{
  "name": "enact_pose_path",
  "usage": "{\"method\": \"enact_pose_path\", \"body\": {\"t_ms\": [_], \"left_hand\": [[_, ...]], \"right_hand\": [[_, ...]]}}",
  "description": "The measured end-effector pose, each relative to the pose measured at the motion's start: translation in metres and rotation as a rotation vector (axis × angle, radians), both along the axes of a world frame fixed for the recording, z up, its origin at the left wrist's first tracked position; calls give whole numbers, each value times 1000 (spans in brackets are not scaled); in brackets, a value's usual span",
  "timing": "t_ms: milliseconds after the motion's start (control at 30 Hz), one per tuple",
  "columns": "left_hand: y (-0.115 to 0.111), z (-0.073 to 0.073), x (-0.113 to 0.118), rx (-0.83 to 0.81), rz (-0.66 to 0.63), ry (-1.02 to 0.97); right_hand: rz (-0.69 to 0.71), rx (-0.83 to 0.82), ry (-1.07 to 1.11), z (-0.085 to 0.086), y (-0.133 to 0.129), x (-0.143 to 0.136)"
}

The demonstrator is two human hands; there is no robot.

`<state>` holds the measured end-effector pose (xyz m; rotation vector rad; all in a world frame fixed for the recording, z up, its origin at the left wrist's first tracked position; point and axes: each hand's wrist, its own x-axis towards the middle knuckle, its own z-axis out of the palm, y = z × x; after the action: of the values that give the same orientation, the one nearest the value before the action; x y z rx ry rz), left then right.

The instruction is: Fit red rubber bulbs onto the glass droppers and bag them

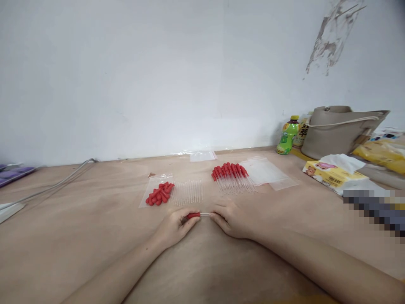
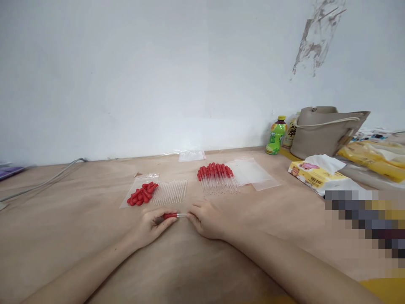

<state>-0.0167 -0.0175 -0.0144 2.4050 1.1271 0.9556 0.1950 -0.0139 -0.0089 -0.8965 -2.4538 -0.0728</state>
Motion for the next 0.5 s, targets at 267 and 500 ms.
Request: {"method": "enact_pose_path", "body": {"t_ms": [267, 500], "left_hand": [[10, -2, -10, 100, 123, 64], [8, 3, -8, 66, 115, 132]], "right_hand": [[-246, -186, 61, 16, 19, 13], [-668, -312, 26, 23, 68, -9]]}}
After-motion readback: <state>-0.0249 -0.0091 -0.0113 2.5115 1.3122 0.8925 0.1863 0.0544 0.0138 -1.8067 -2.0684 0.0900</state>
